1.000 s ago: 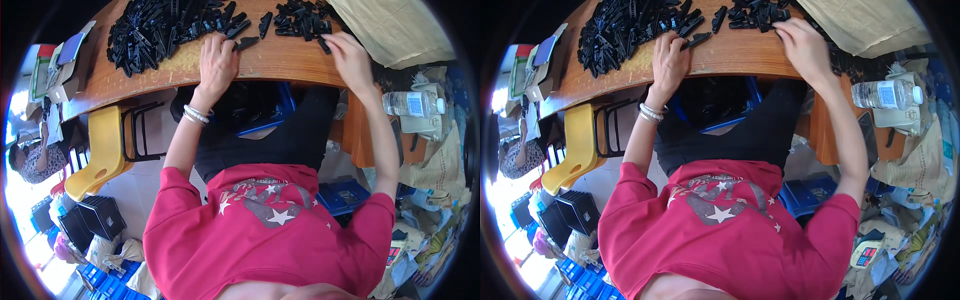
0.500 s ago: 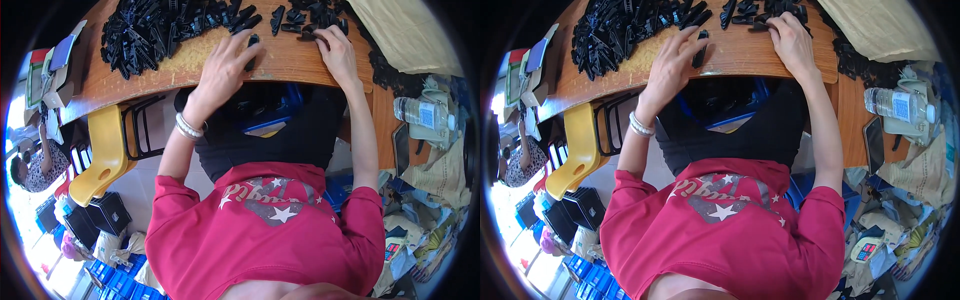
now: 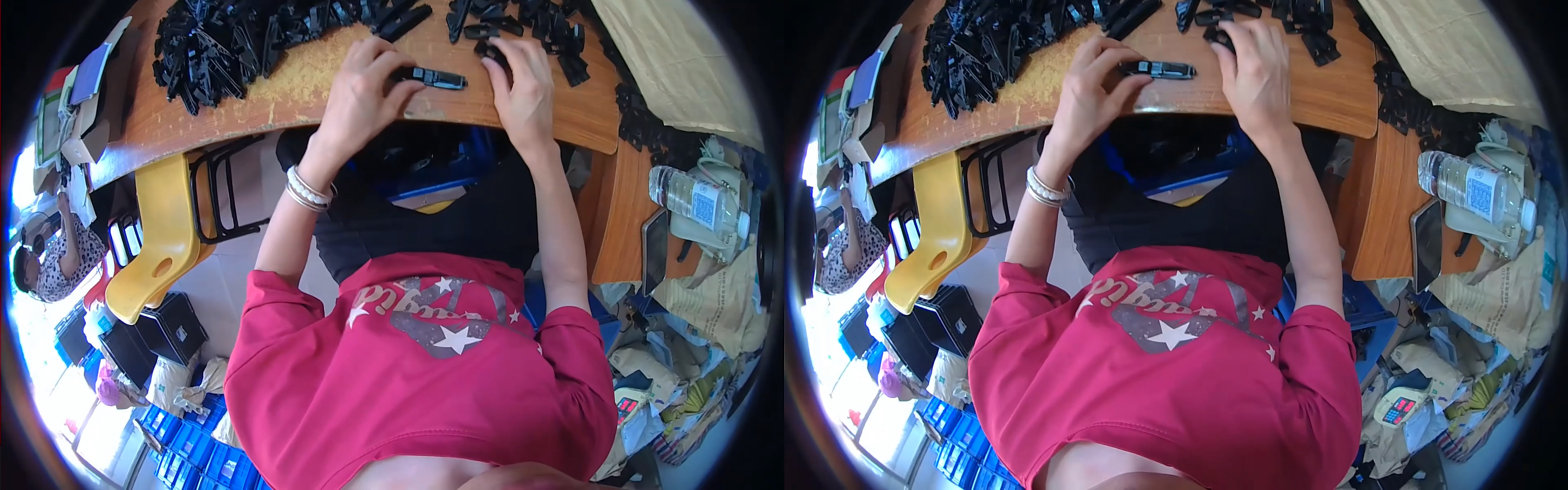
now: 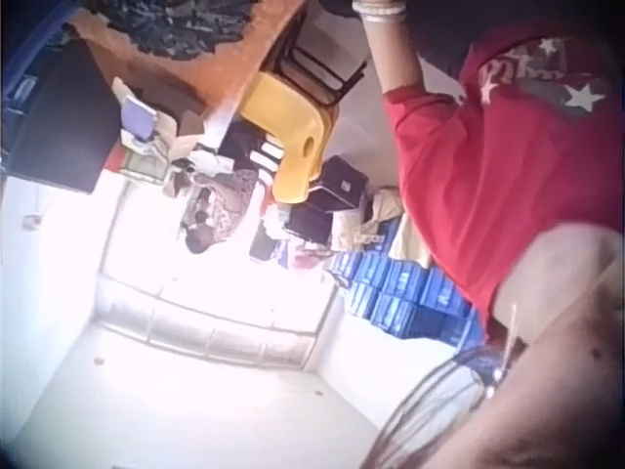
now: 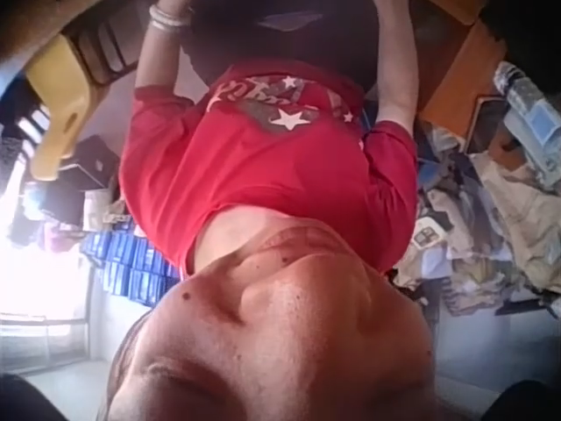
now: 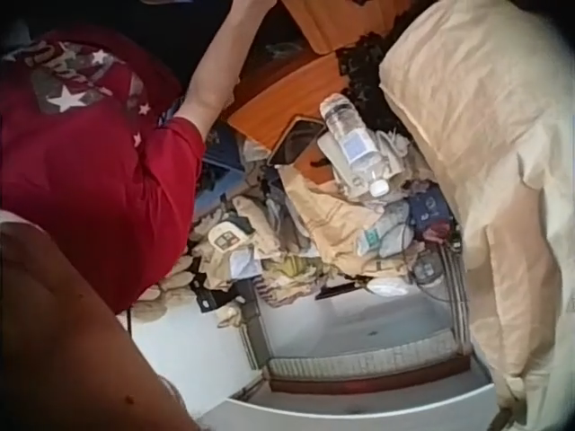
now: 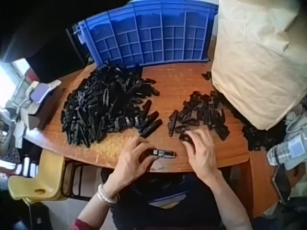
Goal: The recorder is manually assembling small black plastic components at a workbench in a manufacturing setting.
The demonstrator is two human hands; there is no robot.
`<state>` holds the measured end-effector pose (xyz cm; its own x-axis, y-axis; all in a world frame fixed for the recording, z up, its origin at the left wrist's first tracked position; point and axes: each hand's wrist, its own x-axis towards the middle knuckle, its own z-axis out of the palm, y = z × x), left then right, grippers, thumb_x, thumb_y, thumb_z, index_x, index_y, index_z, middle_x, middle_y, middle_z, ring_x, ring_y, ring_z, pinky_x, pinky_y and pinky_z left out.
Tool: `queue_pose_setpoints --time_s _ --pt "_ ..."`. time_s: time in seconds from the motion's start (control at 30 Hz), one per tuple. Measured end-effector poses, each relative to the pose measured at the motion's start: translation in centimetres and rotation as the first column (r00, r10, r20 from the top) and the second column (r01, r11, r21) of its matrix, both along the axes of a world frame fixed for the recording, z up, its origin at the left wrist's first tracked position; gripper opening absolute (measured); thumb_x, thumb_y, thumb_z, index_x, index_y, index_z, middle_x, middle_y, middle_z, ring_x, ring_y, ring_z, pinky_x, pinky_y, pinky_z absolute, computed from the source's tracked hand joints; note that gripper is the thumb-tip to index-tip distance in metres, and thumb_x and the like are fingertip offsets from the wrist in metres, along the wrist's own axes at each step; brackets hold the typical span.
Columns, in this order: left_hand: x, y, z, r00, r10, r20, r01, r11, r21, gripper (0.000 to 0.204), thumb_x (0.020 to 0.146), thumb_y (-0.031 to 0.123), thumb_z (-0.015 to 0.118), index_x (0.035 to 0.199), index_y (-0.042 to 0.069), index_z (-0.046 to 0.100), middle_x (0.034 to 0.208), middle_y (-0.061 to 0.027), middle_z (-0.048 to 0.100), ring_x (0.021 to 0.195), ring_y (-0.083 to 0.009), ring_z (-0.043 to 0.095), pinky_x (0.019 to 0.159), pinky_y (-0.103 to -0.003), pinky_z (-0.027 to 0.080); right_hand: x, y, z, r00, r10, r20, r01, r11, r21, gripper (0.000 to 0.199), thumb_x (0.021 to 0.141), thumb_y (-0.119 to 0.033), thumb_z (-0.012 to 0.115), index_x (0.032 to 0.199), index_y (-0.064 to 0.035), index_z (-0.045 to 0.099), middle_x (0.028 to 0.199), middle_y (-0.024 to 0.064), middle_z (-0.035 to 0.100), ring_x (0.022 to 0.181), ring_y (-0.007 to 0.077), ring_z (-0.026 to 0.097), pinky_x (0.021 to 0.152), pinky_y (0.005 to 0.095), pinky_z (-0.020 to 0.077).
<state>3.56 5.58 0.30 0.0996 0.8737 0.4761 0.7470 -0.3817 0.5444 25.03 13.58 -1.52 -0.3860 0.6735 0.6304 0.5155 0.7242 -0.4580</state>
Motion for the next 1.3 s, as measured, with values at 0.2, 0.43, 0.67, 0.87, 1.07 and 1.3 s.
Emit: queue_pose_setpoints --time_s 0.2,0.43,0.67,0.87,1.07,1.3 --pt "-0.7 0.4 -0.5 0.996 -0.043 0.074 0.042 0.999 0.02 0.023 0.076 0.012 0.077 0.094 0.002 0.07 0.091 -0.0095 0.061 0.083 -0.0255 0.057 0.069 -0.034 0.049 0.1 -1.1 2.6 0.872 -0.031 -0.489 -0.295 0.765 -0.573 0.025 0.1 -0.013 0.051 0.12 -0.0031 0.061 0.074 0.0002 0.054 0.067 0.0054 0.05 0.06 0.0184 0.0428" --pt "-0.7 -0.1 -0.6 0.996 -0.033 0.08 0.031 0.999 0.022 0.022 0.074 0.01 0.077 0.093 0.001 0.071 0.089 -0.0097 0.061 0.081 -0.0253 0.056 0.071 -0.034 0.048 -0.1 -2.7 2.4 0.97 0.173 -0.168 -0.238 0.8 -0.55 0.024 0.082 -0.006 0.072 0.106 -0.0006 0.07 0.076 0.0044 0.06 0.063 0.0101 0.053 0.056 0.0237 0.042" --pt "0.0 -0.1 0.1 0.994 -0.083 0.068 0.084 0.996 -0.022 0.021 0.073 0.007 0.075 0.093 0.001 0.07 0.088 -0.0088 0.06 0.082 -0.0263 0.055 0.071 -0.035 0.048 -0.3 -2.1 2.0 0.965 0.252 -0.074 -0.262 0.911 -0.317 0.024 0.075 -0.005 0.075 0.098 0.0012 0.072 0.083 0.0065 0.06 0.079 0.0202 0.057 0.068 0.0311 0.0472" --pt "-0.8 0.1 0.9 0.948 -0.167 0.272 0.229 0.949 -0.215 0.03 0.074 0.02 0.08 0.097 0.003 0.072 0.086 -0.0082 0.062 0.084 -0.0236 0.061 0.07 -0.032 0.051 -0.5 -2.7 2.5 0.936 0.331 -0.122 -0.346 0.796 -0.497 0.019 0.076 -0.002 0.073 0.094 0.0023 0.071 0.086 0.0086 0.06 0.076 0.0209 0.058 0.068 0.0318 0.0466" --pt "-1.3 3.7 0.2 0.944 0.199 -0.264 -0.158 0.973 0.17 0.026 0.079 0.015 0.074 0.098 0.0 0.064 0.096 -0.0117 0.056 0.089 -0.0298 0.057 0.074 -0.035 0.05 -1.2 -0.1 1.8 0.992 0.12 -0.046 -0.125 0.983 -0.132 0.015 0.08 -0.002 0.069 0.094 -0.0007 0.067 0.093 0.0112 0.062 0.086 0.0242 0.062 0.073 0.0346 0.049" --pt "-0.5 0.6 0.0 0.943 0.16 -0.292 -0.104 0.975 0.196 0.024 0.079 0.001 0.065 0.102 0.003 0.06 0.1 -0.0107 0.057 0.086 -0.0277 0.059 0.069 -0.035 0.051 -1.5 1.8 1.3 0.993 -0.029 0.118 0.027 1.0 0.013 0.025 0.076 -0.004 0.074 0.097 -0.0023 0.061 0.096 0.0109 0.06 0.086 0.0288 0.06 0.075 0.0377 0.0482"
